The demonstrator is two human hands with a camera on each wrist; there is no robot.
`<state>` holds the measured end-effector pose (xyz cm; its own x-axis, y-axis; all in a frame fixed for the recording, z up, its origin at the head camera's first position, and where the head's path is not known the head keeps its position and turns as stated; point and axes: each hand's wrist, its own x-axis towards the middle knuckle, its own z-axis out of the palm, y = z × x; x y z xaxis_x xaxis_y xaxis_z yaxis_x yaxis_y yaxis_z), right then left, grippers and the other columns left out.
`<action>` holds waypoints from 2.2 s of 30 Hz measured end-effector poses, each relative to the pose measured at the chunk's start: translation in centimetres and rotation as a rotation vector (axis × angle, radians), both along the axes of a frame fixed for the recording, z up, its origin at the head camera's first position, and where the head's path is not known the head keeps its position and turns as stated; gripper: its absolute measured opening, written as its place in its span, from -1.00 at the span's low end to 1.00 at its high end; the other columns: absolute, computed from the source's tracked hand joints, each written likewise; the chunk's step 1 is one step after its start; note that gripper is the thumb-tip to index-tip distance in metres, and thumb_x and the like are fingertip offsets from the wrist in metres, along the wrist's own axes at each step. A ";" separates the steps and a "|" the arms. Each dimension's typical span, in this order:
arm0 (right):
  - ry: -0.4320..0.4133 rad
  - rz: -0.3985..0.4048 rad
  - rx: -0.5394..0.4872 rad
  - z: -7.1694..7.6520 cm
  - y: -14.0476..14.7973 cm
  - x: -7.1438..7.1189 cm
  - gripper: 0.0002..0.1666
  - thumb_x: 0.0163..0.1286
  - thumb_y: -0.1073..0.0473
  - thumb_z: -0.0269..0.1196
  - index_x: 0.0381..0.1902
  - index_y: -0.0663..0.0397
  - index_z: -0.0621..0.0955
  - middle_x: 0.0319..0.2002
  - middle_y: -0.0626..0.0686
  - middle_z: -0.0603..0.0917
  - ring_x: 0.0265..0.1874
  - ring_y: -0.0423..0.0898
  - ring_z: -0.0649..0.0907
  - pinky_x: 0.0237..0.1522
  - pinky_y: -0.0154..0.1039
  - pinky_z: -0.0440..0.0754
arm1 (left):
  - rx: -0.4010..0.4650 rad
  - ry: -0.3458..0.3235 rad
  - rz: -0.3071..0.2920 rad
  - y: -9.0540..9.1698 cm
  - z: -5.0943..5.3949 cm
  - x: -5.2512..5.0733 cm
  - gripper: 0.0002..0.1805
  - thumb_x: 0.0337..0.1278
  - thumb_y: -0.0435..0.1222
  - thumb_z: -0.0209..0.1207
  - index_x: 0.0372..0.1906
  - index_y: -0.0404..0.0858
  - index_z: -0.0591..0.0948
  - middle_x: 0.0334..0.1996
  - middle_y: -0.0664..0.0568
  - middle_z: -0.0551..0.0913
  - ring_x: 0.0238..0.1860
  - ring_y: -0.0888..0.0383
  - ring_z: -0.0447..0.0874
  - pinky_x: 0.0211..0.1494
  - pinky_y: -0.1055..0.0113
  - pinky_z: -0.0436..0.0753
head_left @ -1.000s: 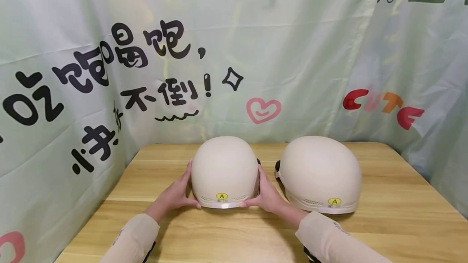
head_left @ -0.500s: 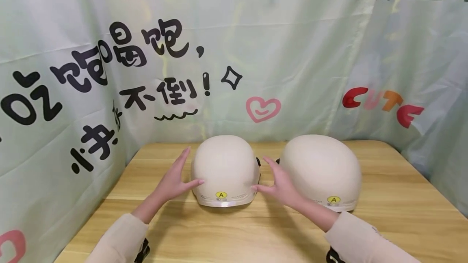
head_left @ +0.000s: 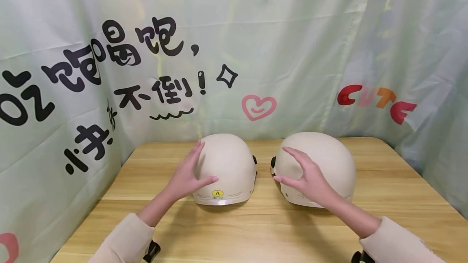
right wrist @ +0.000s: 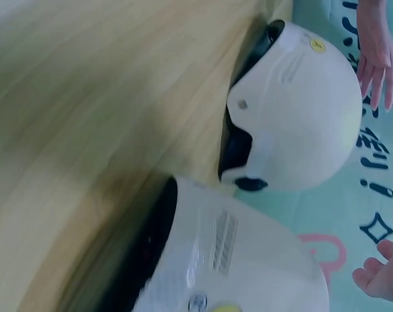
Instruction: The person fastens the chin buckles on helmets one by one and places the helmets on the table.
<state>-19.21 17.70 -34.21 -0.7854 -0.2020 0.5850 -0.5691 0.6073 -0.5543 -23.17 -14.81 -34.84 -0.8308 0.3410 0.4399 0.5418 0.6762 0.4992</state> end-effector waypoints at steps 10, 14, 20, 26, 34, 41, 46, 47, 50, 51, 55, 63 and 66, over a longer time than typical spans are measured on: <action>0.132 -0.058 0.004 0.6 3.7 0.5 -0.14 -0.16 0.30 0.49 0.18 0.24 0.44 0.12 0.26 0.51 0.08 0.12 0.42 0.08 -0.76 0.12 | 0.074 -0.033 -0.128 3.4 0.7 2.0 0.09 -0.24 -0.05 0.42 0.44 -0.19 0.09 0.45 -0.14 0.04 0.44 -0.10 0.04 0.36 -0.17 0.19; 0.125 -0.071 0.002 0.5 5.1 0.5 -0.13 -0.18 0.30 0.50 0.18 0.24 0.44 0.12 0.27 0.49 0.07 0.01 0.42 0.07 -0.79 0.10 | 0.100 -0.069 -0.178 4.8 0.6 2.8 0.14 -0.24 -0.07 0.42 0.46 -0.14 0.00 0.45 -0.10 0.05 0.44 -0.06 0.06 0.38 -0.13 0.19; 0.104 -0.068 -0.017 -0.4 7.3 0.7 -0.12 -0.17 0.31 0.49 0.18 0.29 0.42 0.11 0.29 0.47 0.08 -0.54 0.29 0.05 -0.82 0.10 | 0.157 -0.168 -0.186 6.9 -0.1 4.1 0.20 -0.25 -0.06 0.43 0.48 0.00 -0.10 0.46 0.01 0.05 0.43 -0.03 0.09 0.37 -0.12 0.22; 0.034 -0.114 0.011 -1.4 9.5 0.8 -0.07 -0.09 0.27 0.47 0.27 0.25 0.34 0.16 0.33 0.41 0.19 -0.50 0.21 0.09 -0.79 0.01 | 0.127 -0.235 -0.224 9.1 -0.9 4.7 0.19 -0.19 0.01 0.39 0.47 0.11 -0.18 0.47 0.13 -0.05 0.45 0.05 0.02 0.40 -0.07 0.21; -0.078 -0.138 -0.025 -2.5 11.8 0.6 0.07 -0.05 0.23 0.46 0.36 0.32 0.17 0.27 0.49 0.23 0.22 0.46 0.18 0.19 0.42 0.10 | 0.092 -0.236 -0.245 11.8 -3.0 4.3 0.17 -0.13 0.10 0.32 0.47 0.06 -0.22 0.47 0.11 -0.05 0.44 0.05 0.07 0.38 -0.02 0.27; -0.161 -0.172 -0.045 -3.8 13.7 0.3 0.10 0.01 0.21 0.42 0.39 0.35 0.07 0.31 0.53 0.13 0.27 0.52 0.08 0.10 0.53 0.00 | 0.088 -0.284 -0.214 14.2 -4.7 3.7 0.17 -0.14 0.19 0.27 0.47 0.04 -0.21 0.48 0.10 -0.07 0.45 0.04 0.04 0.39 -0.02 0.25; -0.212 -0.165 -0.025 -5.0 14.9 0.0 0.14 0.02 0.20 0.41 0.41 0.33 0.00 0.31 0.53 0.09 0.26 0.52 0.06 0.08 0.55 0.00 | 0.017 -0.296 -0.201 15.8 -5.6 3.3 0.17 -0.14 0.22 0.25 0.47 0.05 -0.22 0.48 0.08 -0.11 0.45 -0.01 0.02 0.36 -0.11 0.24; -0.226 -0.154 -0.022 -5.2 15.1 0.0 0.16 0.02 0.20 0.40 0.42 0.33 -0.03 0.31 0.53 0.08 0.26 0.52 0.04 0.07 0.55 -0.01 | 0.008 -0.297 -0.198 16.1 -5.9 3.1 0.17 -0.13 0.23 0.24 0.47 0.04 -0.22 0.48 0.06 -0.11 0.45 -0.02 0.02 0.35 -0.12 0.25; -0.276 -0.130 0.001 -5.9 16.0 -0.2 0.22 0.03 0.20 0.39 0.43 0.32 -0.13 0.30 0.57 0.03 0.25 0.55 0.03 0.05 0.56 0.01 | -0.010 -0.319 -0.191 17.2 -6.7 2.7 0.18 -0.11 0.23 0.22 0.48 -0.02 -0.25 0.49 0.01 -0.15 0.45 -0.02 0.00 0.32 -0.13 0.30; -0.306 -0.128 0.011 -6.1 16.2 -0.2 0.24 0.05 0.19 0.38 0.43 0.31 -0.18 0.30 0.58 0.01 0.24 0.56 0.03 0.03 0.56 0.03 | -0.017 -0.323 -0.188 17.5 -7.0 2.5 0.19 -0.10 0.24 0.22 0.48 -0.03 -0.25 0.49 0.01 -0.15 0.46 -0.02 -0.01 0.31 -0.12 0.32; -0.416 -0.117 0.047 -7.0 17.2 -0.2 0.30 0.11 0.18 0.34 0.41 0.30 -0.36 0.27 0.65 -0.03 0.16 0.61 0.11 -0.02 0.51 0.16 | -0.042 -0.340 -0.169 18.7 -8.1 1.9 0.22 -0.11 0.25 0.21 0.47 -0.07 -0.29 0.49 0.03 -0.21 0.46 -0.01 -0.02 0.32 -0.04 0.35; -0.444 -0.077 0.095 -9.0 18.0 0.1 0.34 0.09 0.23 0.36 0.41 0.24 -0.41 0.25 0.64 0.06 0.12 0.57 0.25 0.18 -0.61 0.11 | -0.081 -0.322 -0.106 19.7 -9.1 0.9 0.26 -0.12 0.22 0.24 0.47 -0.19 -0.29 0.48 -0.11 -0.13 0.46 -0.03 -0.01 0.33 0.00 0.35; -0.412 -0.061 0.096 -9.4 17.9 0.0 0.38 0.05 0.24 0.39 0.42 0.19 -0.41 0.25 0.64 0.08 0.09 0.56 0.26 0.02 -0.81 0.00 | -0.060 -0.382 -0.101 19.9 -9.3 0.8 0.29 -0.14 0.19 0.28 0.46 -0.20 -0.32 0.47 -0.14 -0.10 0.45 -0.04 0.02 0.35 0.01 0.32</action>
<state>-19.18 35.59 -43.58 -0.9617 -0.1863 0.2009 -0.2736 0.6926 -0.6674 -22.33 5.05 -44.14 -0.8919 0.4447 0.0823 0.3896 0.6632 0.6390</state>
